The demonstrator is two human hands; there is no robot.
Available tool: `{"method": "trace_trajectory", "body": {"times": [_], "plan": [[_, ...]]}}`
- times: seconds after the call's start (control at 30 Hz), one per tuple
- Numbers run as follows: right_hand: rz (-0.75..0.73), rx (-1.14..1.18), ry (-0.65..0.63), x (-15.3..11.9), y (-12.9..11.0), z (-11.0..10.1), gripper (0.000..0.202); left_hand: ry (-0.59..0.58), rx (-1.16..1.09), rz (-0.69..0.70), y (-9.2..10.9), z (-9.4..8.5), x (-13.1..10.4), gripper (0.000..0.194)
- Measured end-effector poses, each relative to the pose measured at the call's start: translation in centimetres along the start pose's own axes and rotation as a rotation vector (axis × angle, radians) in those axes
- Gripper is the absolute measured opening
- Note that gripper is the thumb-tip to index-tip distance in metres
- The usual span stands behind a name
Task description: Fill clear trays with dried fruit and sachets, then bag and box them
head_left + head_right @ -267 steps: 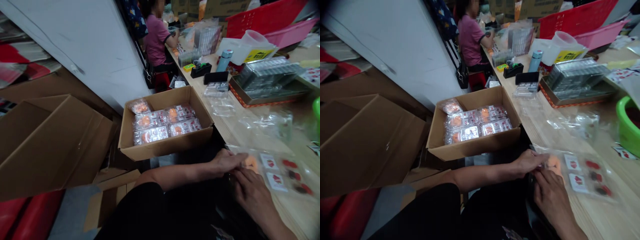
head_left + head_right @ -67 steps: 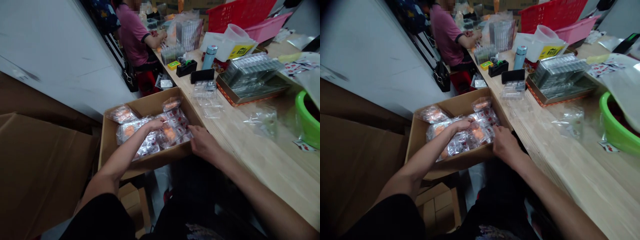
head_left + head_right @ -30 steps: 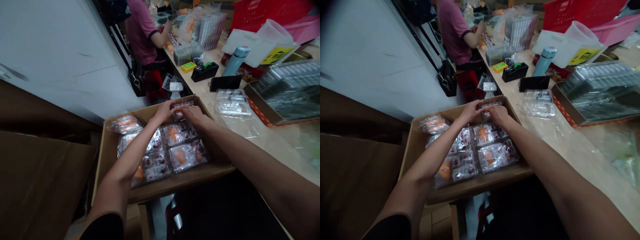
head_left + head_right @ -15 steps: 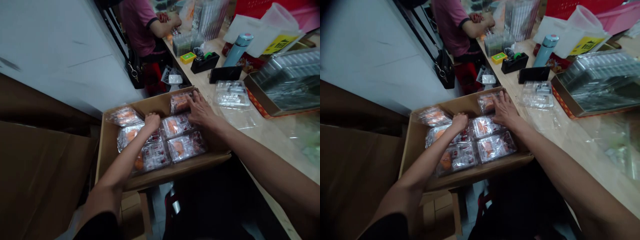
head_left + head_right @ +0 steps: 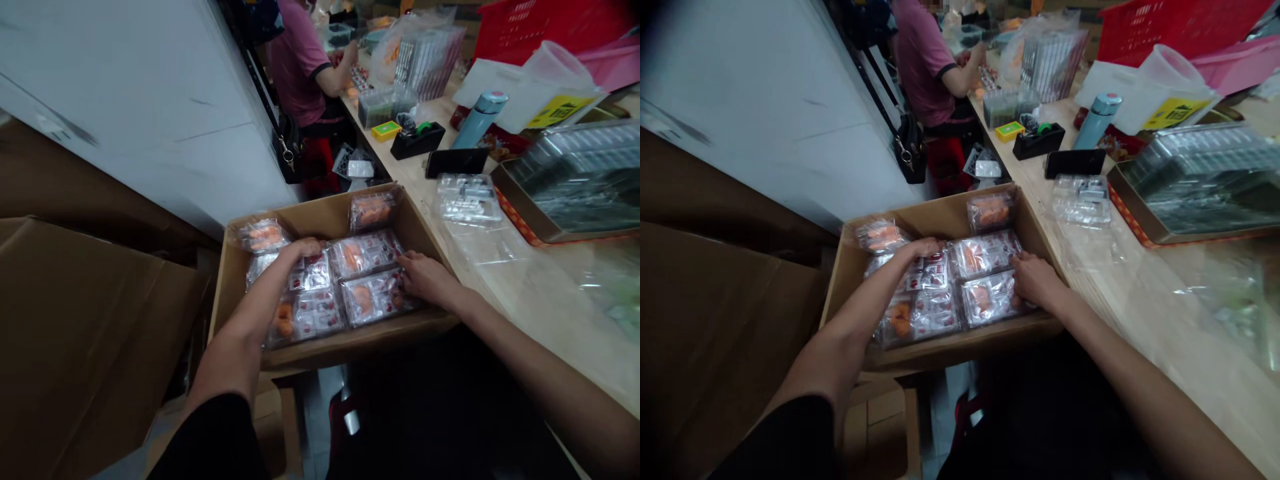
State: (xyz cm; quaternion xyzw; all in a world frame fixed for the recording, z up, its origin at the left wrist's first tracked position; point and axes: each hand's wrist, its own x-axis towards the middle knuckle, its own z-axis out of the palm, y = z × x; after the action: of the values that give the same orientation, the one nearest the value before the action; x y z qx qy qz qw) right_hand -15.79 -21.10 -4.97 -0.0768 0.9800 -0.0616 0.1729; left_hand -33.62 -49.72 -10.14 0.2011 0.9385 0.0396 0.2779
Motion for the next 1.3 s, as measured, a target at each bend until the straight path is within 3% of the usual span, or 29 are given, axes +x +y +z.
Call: {"method": "trace_trajectory", "body": {"times": [0.1,0.2,0.3,0.43,0.57,0.67,0.8,0.87,0.93,1.0,1.07,1.17,1.23,1.3], "plan": [[0.092,0.112,-0.07,1.7,-0.4,0.9,0.042,0.055,0.032,-0.042,1.3,0.1,0.5,0.052],[0.192,0.233,-0.183,3.2,-0.5,1.8,0.047,0.003,0.054,-0.042,3.0,0.3,0.9,0.061],[0.239,0.284,-0.249,4.0,-0.4,2.6,0.048,-0.057,0.07,-0.052,4.3,0.3,1.3,0.061],[0.283,0.349,-0.279,4.4,-0.2,3.0,0.047,-0.028,0.075,-0.007,5.2,-0.1,1.3,0.052],[0.301,0.382,-0.239,4.3,-0.2,2.8,0.047,0.068,-0.035,0.073,5.6,-0.5,0.4,0.04],[0.299,0.387,-0.187,3.9,-0.2,2.4,0.049,0.063,-0.336,0.083,5.9,-0.2,-0.3,0.034],[0.309,0.393,-0.105,3.0,-1.1,2.1,0.061,0.041,-0.8,-0.06,6.7,0.3,-0.7,0.041],[0.239,0.383,-0.01,2.3,-2.2,1.9,0.074,0.026,-0.956,-0.133,7.6,0.1,-0.9,0.041],[0.104,0.366,0.085,1.7,-3.5,1.5,0.09,-0.011,-1.081,-0.157,9.0,-0.5,-1.3,0.026],[0.017,0.354,0.126,1.2,-4.8,0.8,0.1,-0.065,-1.189,-0.104,10.6,-1.3,-2.0,0.008],[0.026,0.344,0.121,1.0,-5.6,-0.2,0.103,-0.117,-1.276,-0.014,11.9,-2.2,-2.8,0.006],[0.103,0.316,0.096,0.9,-5.7,-1.9,0.101,-0.145,-1.379,0.091,12.7,-3.3,-3.5,0.014],[0.188,0.303,0.099,1.2,-5.2,-2.8,0.088,-0.157,-1.385,0.126,12.1,-3.6,-3.2,0.023],[0.276,0.289,0.097,1.6,-4.5,-3.5,0.067,-0.097,-1.188,0.11,10.9,-3.4,-2.3,0.036]]}}
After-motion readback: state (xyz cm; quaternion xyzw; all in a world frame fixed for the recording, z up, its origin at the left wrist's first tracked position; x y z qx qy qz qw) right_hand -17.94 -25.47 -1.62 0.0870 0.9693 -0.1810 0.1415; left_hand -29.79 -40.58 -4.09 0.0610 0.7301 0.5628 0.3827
